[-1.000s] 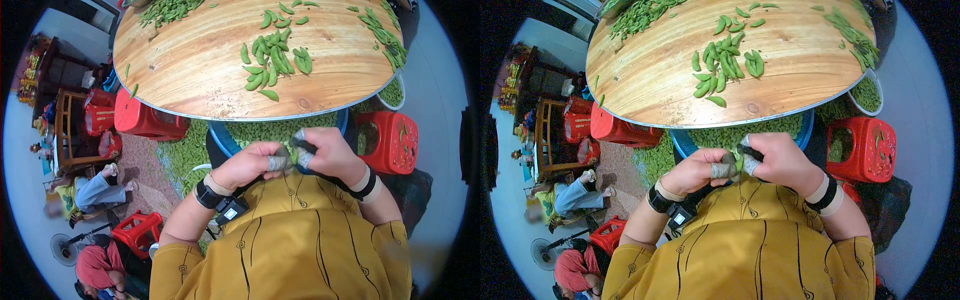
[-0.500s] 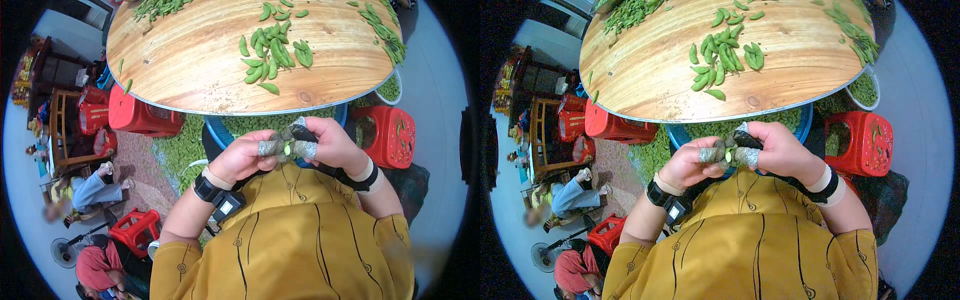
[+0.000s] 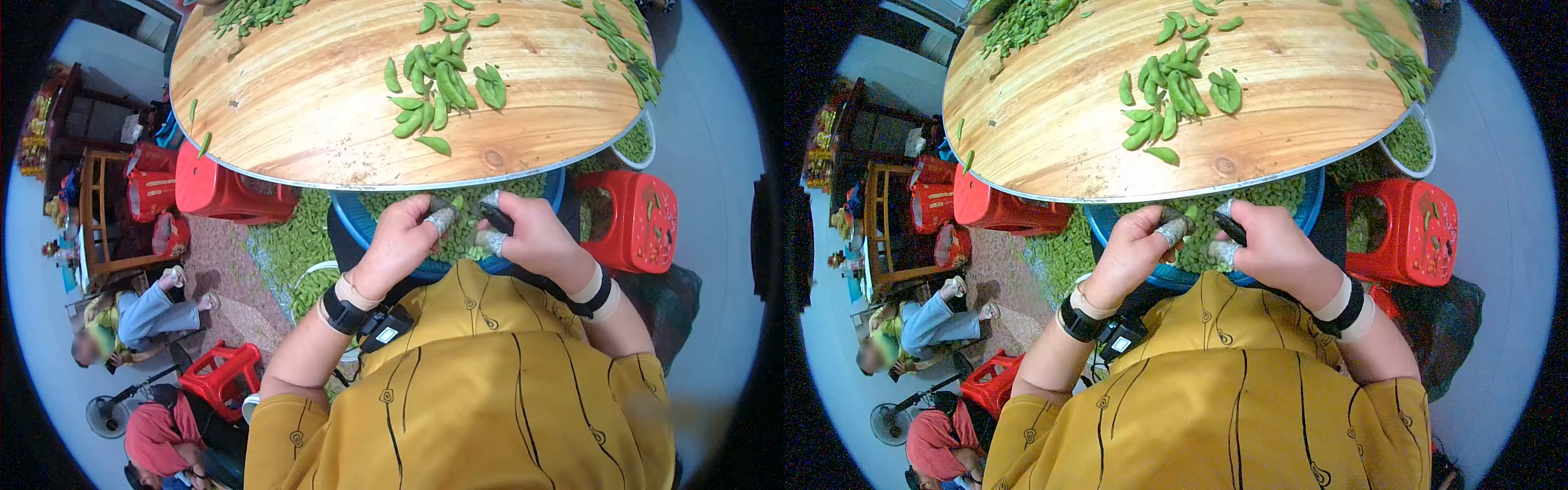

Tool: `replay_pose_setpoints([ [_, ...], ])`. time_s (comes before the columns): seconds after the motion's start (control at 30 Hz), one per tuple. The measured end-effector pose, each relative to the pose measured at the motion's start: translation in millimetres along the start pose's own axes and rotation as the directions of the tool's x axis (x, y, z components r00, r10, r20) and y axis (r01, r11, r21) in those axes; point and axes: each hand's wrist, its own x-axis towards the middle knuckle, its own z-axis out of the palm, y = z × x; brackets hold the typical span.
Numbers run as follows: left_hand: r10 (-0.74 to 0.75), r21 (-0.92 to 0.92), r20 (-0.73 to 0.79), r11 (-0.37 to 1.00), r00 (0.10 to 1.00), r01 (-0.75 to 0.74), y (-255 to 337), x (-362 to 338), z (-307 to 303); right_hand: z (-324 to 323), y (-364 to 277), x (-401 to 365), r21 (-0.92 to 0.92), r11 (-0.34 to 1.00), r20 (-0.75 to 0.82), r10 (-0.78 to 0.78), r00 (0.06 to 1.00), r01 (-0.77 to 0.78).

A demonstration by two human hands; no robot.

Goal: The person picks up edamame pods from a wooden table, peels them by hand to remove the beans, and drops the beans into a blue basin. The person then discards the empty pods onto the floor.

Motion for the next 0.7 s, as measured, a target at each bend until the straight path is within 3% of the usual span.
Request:
replay_pose_setpoints([
  [0.03,0.032,0.056,-0.02,0.998,0.999,-0.031,-1,1,-1,-5,-6,0,-0.121,0.992,0.004,0.029,1.0,-0.028],
  [0.07,0.033,0.056,-0.027,0.998,0.999,-0.031,0,-2,-4,-8,-12,0,-0.121,0.992,0.009,0.023,1.0,-0.022],
  [0.17,0.063,0.144,-0.08,0.988,0.995,-0.051,3,-20,-17,-10,-32,6,-0.103,0.991,-0.103,-0.094,0.99,0.083],
  [0.2,0.132,0.295,-0.136,0.952,0.982,-0.087,3,-29,-25,-11,-38,12,-0.162,0.972,-0.16,-0.197,0.967,0.171],
  [0.27,0.252,0.609,-0.204,0.789,0.946,-0.079,4,-51,-42,-7,-45,29,-0.261,0.914,-0.243,-0.374,0.895,0.311],
  [0.3,0.303,0.752,-0.217,0.657,0.928,-0.039,4,-63,-51,-4,-47,37,-0.256,0.914,-0.25,-0.377,0.892,0.314],
  [0.37,0.207,0.939,-0.26,0.28,0.943,0.198,-16,-86,-68,4,-49,50,-0.483,0.838,-0.307,-0.436,0.846,0.256],
  [0.4,0.21,0.942,-0.256,0.271,0.944,0.195,-18,-95,-69,6,-52,54,-0.535,0.822,-0.289,-0.393,0.873,0.193],
  [0.47,0.102,0.921,-0.364,0.186,0.926,0.342,-20,-106,-71,5,-52,56,-0.513,0.831,-0.297,-0.405,0.865,0.213],
  [0.5,0.103,0.921,-0.364,0.185,0.926,0.342,-14,-105,-68,5,-52,56,-0.492,0.838,-0.295,-0.415,0.861,0.235],
  [0.53,0.205,0.922,-0.325,0.285,0.923,0.261,-2,-101,-60,4,-51,54,-0.492,0.838,-0.295,-0.415,0.861,0.236],
  [0.57,0.308,0.911,-0.295,0.376,0.905,0.169,9,-96,-51,1,-50,51,-0.377,0.89,-0.254,-0.366,0.895,0.257],
  [0.6,0.445,0.891,-0.226,0.454,0.867,0.0,19,-88,-41,-3,-49,47,-0.257,0.929,-0.201,-0.321,0.925,0.266],
  [0.63,0.578,0.848,-0.172,0.499,0.798,-0.178,29,-78,-32,-6,-50,41,-0.263,0.927,-0.197,-0.322,0.926,0.267],
  [0.7,0.697,0.847,-0.012,0.388,0.717,-0.364,49,-63,-14,-12,-54,25,-0.08,0.987,-0.049,-0.141,0.989,0.137],
])
